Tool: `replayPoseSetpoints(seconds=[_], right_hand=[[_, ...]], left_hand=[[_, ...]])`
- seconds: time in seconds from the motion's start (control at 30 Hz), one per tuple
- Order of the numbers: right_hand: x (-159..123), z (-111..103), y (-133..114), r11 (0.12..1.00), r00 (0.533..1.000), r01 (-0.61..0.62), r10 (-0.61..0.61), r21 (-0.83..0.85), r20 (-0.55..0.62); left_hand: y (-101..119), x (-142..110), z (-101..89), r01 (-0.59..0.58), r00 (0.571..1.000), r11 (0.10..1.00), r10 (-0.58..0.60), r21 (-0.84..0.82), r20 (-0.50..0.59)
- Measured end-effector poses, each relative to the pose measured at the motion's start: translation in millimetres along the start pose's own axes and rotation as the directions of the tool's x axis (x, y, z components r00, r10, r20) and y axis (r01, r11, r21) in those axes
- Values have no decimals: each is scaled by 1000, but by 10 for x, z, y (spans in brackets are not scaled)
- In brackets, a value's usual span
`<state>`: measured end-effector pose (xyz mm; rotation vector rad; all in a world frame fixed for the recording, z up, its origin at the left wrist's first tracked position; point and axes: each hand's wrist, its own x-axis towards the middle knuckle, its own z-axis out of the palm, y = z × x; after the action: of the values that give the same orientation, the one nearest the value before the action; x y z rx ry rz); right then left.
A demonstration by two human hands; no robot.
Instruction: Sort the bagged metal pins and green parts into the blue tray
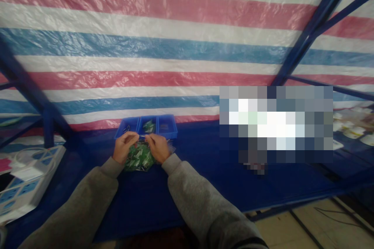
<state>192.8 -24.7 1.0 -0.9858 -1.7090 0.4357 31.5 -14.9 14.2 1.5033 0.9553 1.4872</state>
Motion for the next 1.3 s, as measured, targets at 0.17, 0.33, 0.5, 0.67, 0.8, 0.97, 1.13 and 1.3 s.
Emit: replayPoseSetpoints(seconds=[0.17,0.33,0.5,0.67,0.8,0.97,1.13,1.3], right_hand=[[11,-39,-15,1000,1000,-27,27,-14,-14],[15,-46,-19,999,999,-22,21,-29,-40],[18,-43,-18,999,997,-19,16,-44,-73],[29,-53,-15,998,995,-9,3,-55,-101],[28,-40,-16,998,996,62,-61,5,-66],[10,-11,-10,994,993,106,-106,12,43],[9,2,-5,995,992,101,-102,13,69],[19,-5,-1,996,991,91,-91,5,94]], left_hand=[[42,7,4,14,1000,992,-15,-123,-12],[16,-10,-14,-58,998,996,58,67,11],[31,-44,-44,-246,969,852,215,462,119],[32,-58,-52,-330,944,764,275,555,181],[24,-62,-64,-254,967,795,208,551,146],[45,-78,-52,-223,975,818,171,530,145],[54,-90,-36,-215,975,834,156,508,157],[48,-90,-34,-208,977,849,158,485,144]])
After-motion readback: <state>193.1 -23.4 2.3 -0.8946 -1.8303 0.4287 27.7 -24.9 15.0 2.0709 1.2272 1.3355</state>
